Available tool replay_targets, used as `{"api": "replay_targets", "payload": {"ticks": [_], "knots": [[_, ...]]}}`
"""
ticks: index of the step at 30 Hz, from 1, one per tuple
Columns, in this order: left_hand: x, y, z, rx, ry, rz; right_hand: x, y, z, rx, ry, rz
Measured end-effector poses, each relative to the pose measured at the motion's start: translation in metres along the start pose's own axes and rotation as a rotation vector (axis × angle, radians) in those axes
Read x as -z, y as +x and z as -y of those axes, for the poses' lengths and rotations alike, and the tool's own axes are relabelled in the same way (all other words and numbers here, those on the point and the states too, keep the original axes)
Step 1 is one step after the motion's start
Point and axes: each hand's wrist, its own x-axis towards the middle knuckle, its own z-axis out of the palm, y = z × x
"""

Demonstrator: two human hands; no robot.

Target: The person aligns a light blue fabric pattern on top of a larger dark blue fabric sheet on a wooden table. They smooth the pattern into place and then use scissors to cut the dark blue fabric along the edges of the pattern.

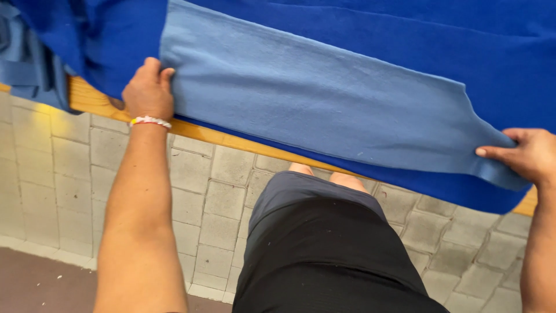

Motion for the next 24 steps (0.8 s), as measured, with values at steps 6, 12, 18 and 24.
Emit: {"api": "replay_targets", "payload": {"ticks": [6, 12, 18, 24], "knots": [[-0.015, -0.012, 0.001, -0.034, -0.025, -0.115, 0.022, -0.008, 0.041, -0.186, -0.236, 0.129], [-0.006, -0.013, 0.003, -0.014, 0.087, -0.011, 0.030, -0.033, 0.026, -0.271, -0.055, 0.083], [-0.012, -0.015, 0.013, -0.055, 0.115, -0.043, -0.013, -0.037, -0.042, -0.317, 0.589, -0.100], [-0.062, -0.011, 0.045, -0.001, -0.387, 0.145, -0.038, -0.056, -0.057, -0.293, 0.980, -0.134]]}}
